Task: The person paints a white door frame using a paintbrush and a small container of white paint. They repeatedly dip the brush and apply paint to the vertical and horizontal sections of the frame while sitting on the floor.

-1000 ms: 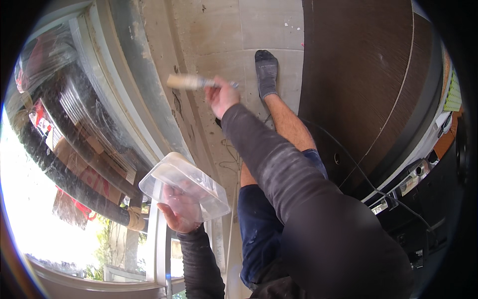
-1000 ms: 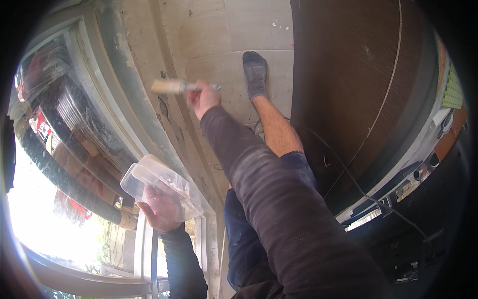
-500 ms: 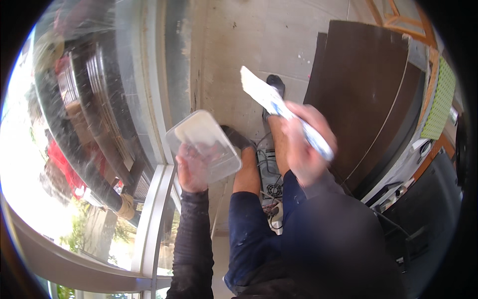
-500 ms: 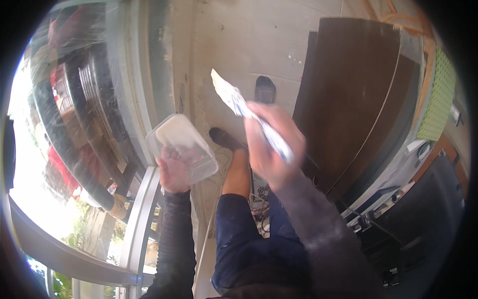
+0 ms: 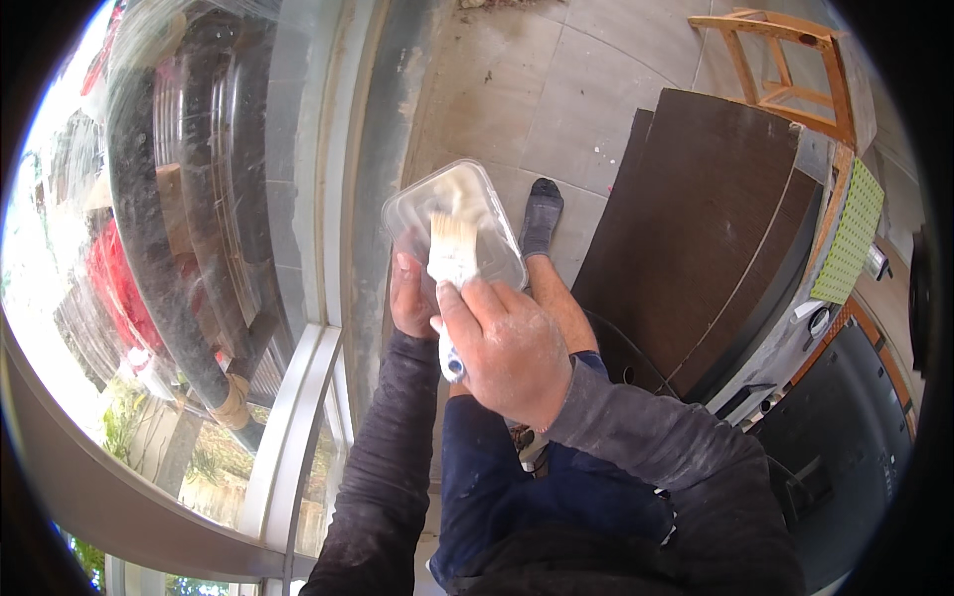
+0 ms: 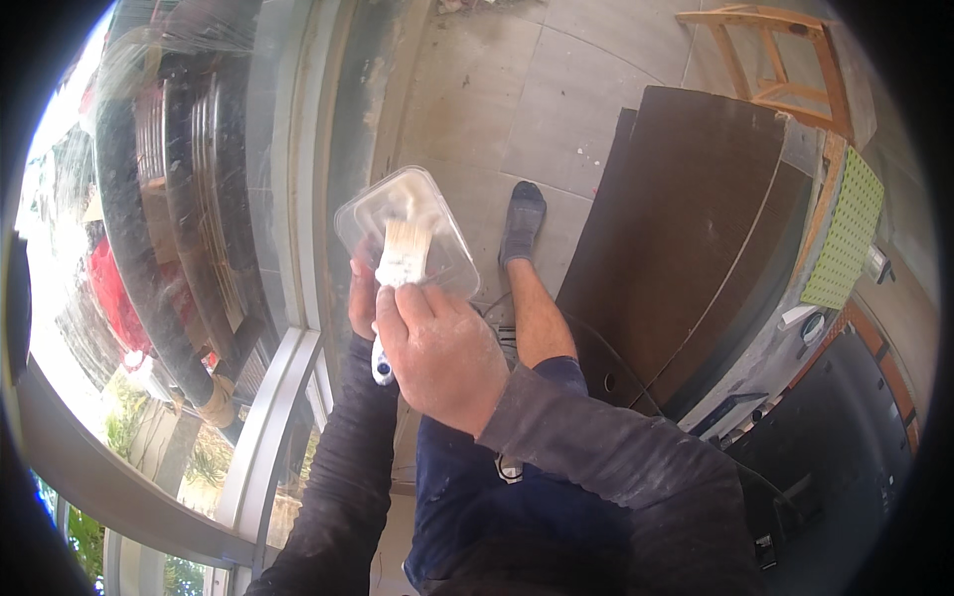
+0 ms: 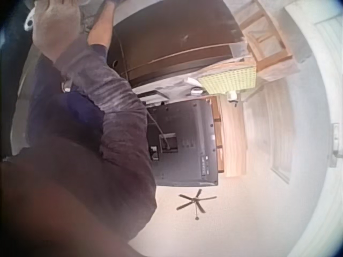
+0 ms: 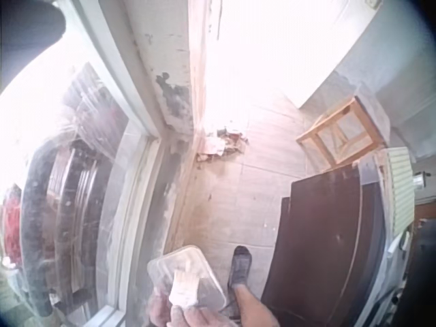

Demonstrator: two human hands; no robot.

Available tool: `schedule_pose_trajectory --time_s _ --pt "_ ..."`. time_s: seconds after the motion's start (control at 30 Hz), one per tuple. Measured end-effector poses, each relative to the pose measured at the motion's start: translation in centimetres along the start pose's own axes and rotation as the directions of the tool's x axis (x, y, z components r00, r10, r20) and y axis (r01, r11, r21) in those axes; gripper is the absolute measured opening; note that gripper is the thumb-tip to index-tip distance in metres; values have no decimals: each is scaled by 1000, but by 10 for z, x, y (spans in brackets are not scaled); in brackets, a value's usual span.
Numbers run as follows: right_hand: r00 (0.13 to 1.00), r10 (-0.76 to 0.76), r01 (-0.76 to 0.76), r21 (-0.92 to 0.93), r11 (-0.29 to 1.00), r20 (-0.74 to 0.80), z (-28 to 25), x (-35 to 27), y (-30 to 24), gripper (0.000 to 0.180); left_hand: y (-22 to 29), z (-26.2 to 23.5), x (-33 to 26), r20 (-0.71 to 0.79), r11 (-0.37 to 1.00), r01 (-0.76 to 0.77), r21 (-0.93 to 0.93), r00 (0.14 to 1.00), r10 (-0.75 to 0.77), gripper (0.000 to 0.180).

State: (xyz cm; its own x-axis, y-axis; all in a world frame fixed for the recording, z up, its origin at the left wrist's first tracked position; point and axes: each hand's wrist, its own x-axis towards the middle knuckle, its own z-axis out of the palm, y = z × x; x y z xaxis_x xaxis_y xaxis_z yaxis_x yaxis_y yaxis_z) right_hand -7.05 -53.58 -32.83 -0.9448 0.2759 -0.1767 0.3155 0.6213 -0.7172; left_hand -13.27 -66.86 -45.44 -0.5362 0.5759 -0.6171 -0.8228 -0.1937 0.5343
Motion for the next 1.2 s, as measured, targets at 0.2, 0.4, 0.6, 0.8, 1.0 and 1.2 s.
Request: schedule_pose_trajectory --time_s 0.2,0.4,0.6,0.8,1.0,1.2 --pt "996 67 -52 209 977 -65 3 -7 3 33 2 -2 -2 -76 1000 -21 -14 997 20 70" --pt "935 345 -218 629 746 -86 -32 -13 24 25 15 -11 2 -61 996 -55 71 996 59 80" --pt "920 339 -170 577 799 -198 -45 -17 54 19 21 -15 1 -61 991 -89 100 994 96 79" --pt "881 444 -228 677 700 -162 -62 -23 66 17 21 -1 2 -25 990 -99 97 995 102 79" --pt "721 683 -175 925 338 -113 -79 -9 93 27 27 -17 -5 -52 991 -92 101 994 97 81" --pt "521 849 92 984 -154 85 28 58 195 25 40 -30 -30 -137 993 -77 84 987 88 79"
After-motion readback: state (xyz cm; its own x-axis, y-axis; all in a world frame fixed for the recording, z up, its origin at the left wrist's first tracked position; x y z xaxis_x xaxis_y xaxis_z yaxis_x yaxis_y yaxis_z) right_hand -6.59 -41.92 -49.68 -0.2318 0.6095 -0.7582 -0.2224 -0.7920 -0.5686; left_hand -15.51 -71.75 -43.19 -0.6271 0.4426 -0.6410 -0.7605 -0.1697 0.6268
